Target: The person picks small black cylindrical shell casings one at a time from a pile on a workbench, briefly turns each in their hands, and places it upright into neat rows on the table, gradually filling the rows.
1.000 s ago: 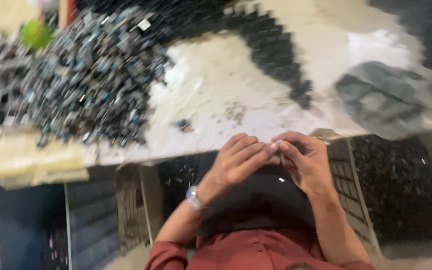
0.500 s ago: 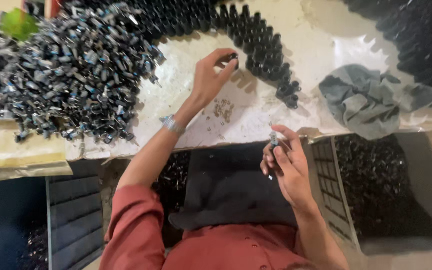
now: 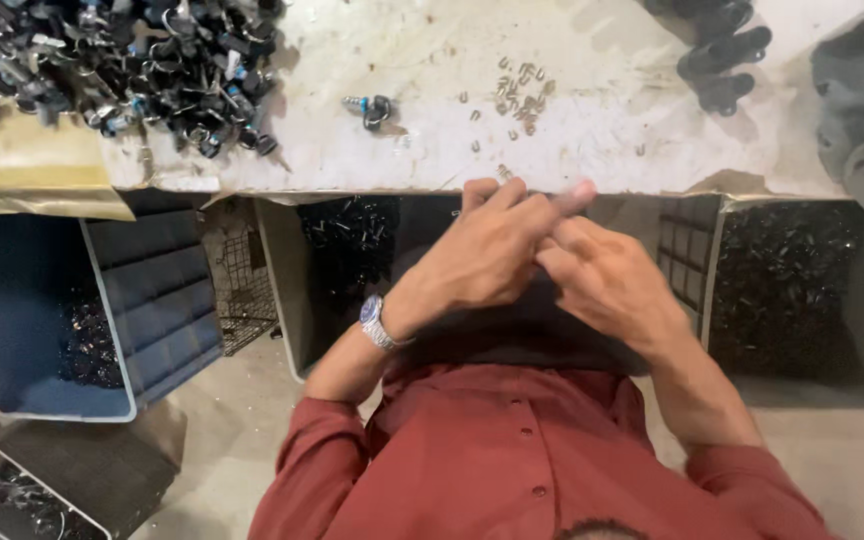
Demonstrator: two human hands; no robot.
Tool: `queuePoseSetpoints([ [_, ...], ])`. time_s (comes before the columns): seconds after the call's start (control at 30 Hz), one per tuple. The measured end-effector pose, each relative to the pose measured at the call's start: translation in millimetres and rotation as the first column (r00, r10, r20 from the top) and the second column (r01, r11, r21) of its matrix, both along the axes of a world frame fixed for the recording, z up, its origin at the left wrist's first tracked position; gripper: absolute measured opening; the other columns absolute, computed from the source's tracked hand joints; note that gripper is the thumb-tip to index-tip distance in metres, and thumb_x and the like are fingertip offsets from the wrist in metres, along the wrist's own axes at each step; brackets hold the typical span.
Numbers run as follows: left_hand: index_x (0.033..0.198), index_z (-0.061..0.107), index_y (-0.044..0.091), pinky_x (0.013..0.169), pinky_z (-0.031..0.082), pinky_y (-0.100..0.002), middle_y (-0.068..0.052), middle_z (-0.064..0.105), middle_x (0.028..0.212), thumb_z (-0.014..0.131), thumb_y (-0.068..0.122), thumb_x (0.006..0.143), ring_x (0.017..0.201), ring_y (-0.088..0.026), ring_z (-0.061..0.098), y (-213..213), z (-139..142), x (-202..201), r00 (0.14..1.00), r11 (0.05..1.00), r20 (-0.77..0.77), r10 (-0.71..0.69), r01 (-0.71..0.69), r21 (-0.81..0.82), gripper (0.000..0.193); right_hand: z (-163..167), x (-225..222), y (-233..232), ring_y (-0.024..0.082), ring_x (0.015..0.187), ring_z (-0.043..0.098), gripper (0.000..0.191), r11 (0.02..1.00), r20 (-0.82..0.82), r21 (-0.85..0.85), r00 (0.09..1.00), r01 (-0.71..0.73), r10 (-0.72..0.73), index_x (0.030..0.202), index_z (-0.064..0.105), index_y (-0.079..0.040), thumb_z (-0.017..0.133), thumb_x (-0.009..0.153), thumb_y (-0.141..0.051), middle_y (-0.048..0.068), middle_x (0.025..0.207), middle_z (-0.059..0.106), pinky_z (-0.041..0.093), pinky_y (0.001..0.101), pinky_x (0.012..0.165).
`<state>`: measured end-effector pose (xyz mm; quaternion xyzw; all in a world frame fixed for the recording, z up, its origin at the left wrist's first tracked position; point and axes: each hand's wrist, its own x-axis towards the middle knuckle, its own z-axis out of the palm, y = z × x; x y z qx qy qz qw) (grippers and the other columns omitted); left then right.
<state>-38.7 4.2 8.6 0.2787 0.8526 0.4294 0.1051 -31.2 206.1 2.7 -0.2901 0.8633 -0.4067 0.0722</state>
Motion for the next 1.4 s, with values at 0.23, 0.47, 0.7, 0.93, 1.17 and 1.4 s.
queuePoseSetpoints([
  [0.23,0.104,0.067,0.011,0.11,0.034,-0.05,-0.007,0.069,0.093,0.061,0.004,0.089,0.128,-0.039,0.053,-48,-1,41,0.841,0.865,-0.204,0.501,-0.486,0.123,0.017,22,2,-29,0.019,0.071,0.067,0.033,0.976,0.614,-0.21,0.784,0.054,0.089,0.124,0.058,-0.02,0.065,0.095,-0.033,-0.005,0.084,0.072,0.053,0.0327,0.067],
  [0.47,0.113,0.072,0.016,0.108,0.041,-0.036,-0.004,0.072,0.102,0.067,-0.004,0.089,0.105,-0.023,0.064,-98,-23,35,0.535,0.606,-0.444,0.719,-0.795,0.023,0.031,13,-18,-38,0.032,0.094,0.058,0.044,0.922,-0.574,0.307,0.818,0.235,-0.017,0.124,0.074,-0.017,0.078,0.084,-0.034,0.009,0.113,0.069,0.049,0.0394,0.082],
  [0.7,0.12,0.069,0.007,0.111,0.037,-0.047,-0.01,0.069,0.125,0.069,0.001,0.092,0.125,-0.031,0.058,-117,-8,-41,0.586,0.604,-0.727,0.359,-0.739,-0.297,0.029,10,-10,-35,0.027,0.099,0.064,0.023,0.937,-0.413,-0.205,0.843,0.283,-0.345,0.117,0.073,-0.009,0.077,0.1,0.005,0.008,0.113,0.073,0.051,0.0366,0.091],
  [0.93,0.111,0.072,0.007,0.09,0.054,-0.031,-0.007,0.073,0.107,0.081,0.004,0.09,0.1,-0.022,0.068,-100,22,-3,0.608,0.685,-0.319,0.727,-0.675,0.275,0.023,-2,-35,-40,0.024,0.09,0.068,0.023,0.929,-0.406,-0.276,0.845,0.248,-0.347,0.117,0.072,-0.003,0.069,0.1,0.013,0.012,0.109,0.076,0.054,0.032,0.081],
  [1.17,0.117,0.072,-0.003,0.086,0.054,-0.025,-0.005,0.076,0.108,0.065,0.002,0.103,0.096,-0.007,0.064,-58,8,10,0.755,0.437,0.469,0.459,-0.651,0.62,0.017,19,-20,-52,0.006,0.068,0.057,0.015,0.717,0.312,-0.455,0.849,0.528,-0.427,0.113,0.073,0.002,0.064,0.102,0.007,0.006,0.094,0.071,0.045,0.0202,0.06],
  [1.4,0.133,0.067,-0.008,0.083,0.058,-0.032,-0.011,0.075,0.102,0.068,0.009,0.105,0.091,-0.014,0.07,-27,-16,19,0.773,0.205,0.616,0.153,-0.634,0.745,0.033,23,-16,-70,0.005,0.07,0.057,0.021,0.65,0.311,-0.517,0.829,0.558,-0.464,0.127,0.066,-0.002,0.062,0.107,0.004,0.007,0.11,0.069,0.043,0.0188,0.059],
])
